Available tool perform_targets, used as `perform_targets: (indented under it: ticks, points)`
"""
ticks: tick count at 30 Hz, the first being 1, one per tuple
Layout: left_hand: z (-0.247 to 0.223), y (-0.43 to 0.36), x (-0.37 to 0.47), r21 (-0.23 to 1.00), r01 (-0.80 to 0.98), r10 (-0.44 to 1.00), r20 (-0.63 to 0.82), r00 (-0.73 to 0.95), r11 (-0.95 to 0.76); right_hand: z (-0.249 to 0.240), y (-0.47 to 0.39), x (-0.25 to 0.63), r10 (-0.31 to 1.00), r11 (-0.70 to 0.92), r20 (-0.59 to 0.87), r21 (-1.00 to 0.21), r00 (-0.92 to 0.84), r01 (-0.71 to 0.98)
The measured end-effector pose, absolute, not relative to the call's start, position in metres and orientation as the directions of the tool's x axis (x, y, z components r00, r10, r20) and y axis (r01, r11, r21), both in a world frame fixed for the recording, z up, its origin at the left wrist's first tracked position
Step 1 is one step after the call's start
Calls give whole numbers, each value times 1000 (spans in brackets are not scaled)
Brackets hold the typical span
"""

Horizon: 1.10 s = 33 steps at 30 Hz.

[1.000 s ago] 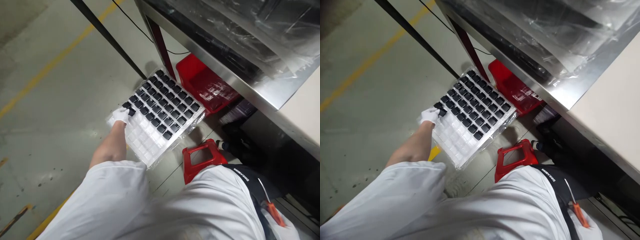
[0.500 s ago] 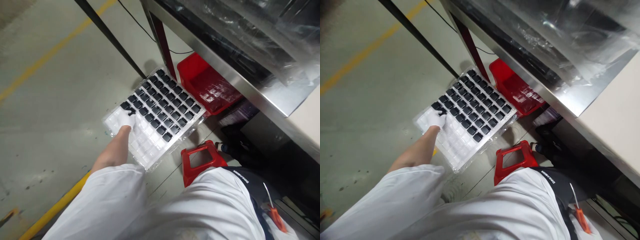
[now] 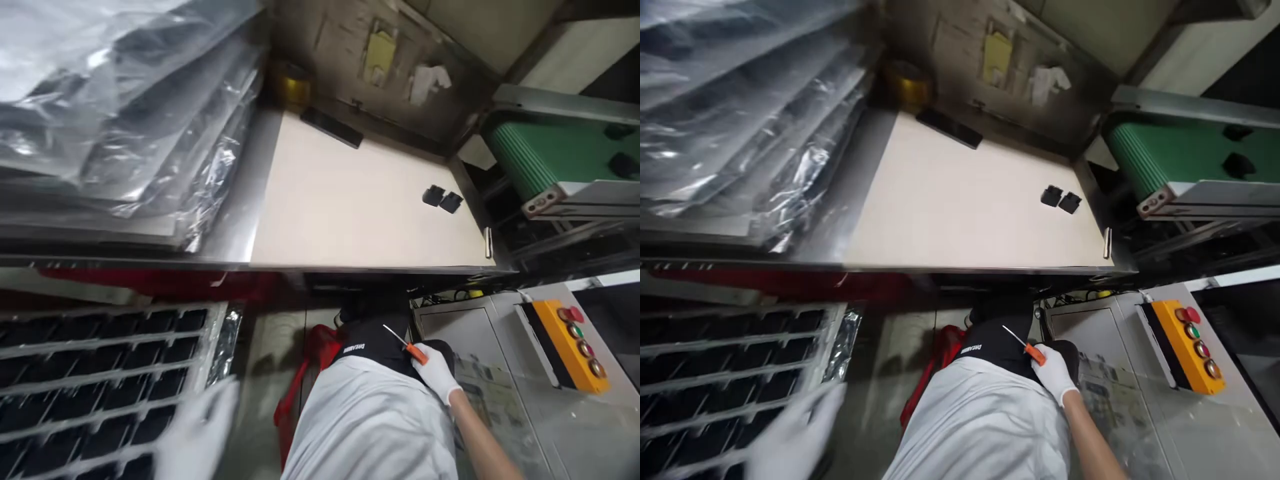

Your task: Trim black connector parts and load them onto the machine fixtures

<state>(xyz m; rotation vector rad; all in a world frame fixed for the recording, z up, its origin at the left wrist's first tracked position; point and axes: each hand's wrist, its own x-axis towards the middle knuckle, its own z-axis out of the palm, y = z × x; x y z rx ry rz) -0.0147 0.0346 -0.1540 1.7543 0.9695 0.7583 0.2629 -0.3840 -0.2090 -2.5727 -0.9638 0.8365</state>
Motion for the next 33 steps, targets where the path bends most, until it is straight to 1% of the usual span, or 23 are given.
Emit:
perform_targets:
  ticks: [4, 6, 8, 10, 11, 13, 15, 16, 17, 19, 21, 24, 27, 30, 33]
  points:
    - [-105, -49, 26, 897, 187, 727, 187, 660, -401, -221, -394, 258, 669, -742, -401, -405, 626, 534]
    - [-82, -82, 45, 866, 129, 655, 259, 710, -483, -221, -399, 260, 679, -734, -405, -399, 612, 550]
    - [-61, -92, 67, 820, 78, 609, 354, 710, -567, -216, -405, 269, 696, -718, -413, -404, 587, 567]
    - [-42, -78, 90, 785, 81, 618, 414, 669, -614, -202, -412, 286, 704, -710, -419, -416, 573, 568]
    - [-34, -66, 102, 788, 105, 639, 405, 654, -607, -192, -416, 298, 706, -708, -413, -423, 575, 565]
    - [-23, -41, 125, 822, 174, 688, 316, 653, -542, -168, -423, 328, 721, -690, -351, -452, 598, 566]
    - [-18, -24, 140, 842, 248, 721, 216, 658, -479, -141, -427, 358, 737, -636, -217, -544, 640, 548]
    - [-17, -21, 144, 837, 279, 729, 191, 657, -471, -129, -427, 371, 726, -595, -143, -621, 673, 510]
    - [-16, -20, 147, 827, 307, 740, 182, 647, -472, -118, -425, 382, 698, -544, -85, -708, 711, 449]
    - [-16, -22, 147, 810, 343, 763, 185, 619, -475, -101, -417, 396, 615, -423, -43, -861, 787, 283]
    - [-14, -24, 150, 816, 347, 776, 181, 605, -462, -93, -404, 403, 541, -320, -43, -934, 840, 158]
    - [-12, -12, 171, 822, 340, 767, 171, 618, -457, -87, -382, 408, 406, -200, 6, -975, 914, 95]
    - [-17, 17, 213, 831, 300, 740, 182, 648, -467, -82, -363, 414, 259, -84, 73, -992, 963, 98]
    - [-29, 44, 262, 839, 199, 672, 239, 701, -506, -75, -351, 422, 197, -34, 120, -991, 973, 129]
    - [-36, 58, 304, 832, 108, 580, 280, 765, -544, -77, -341, 429, 176, -9, 110, -994, 978, 113]
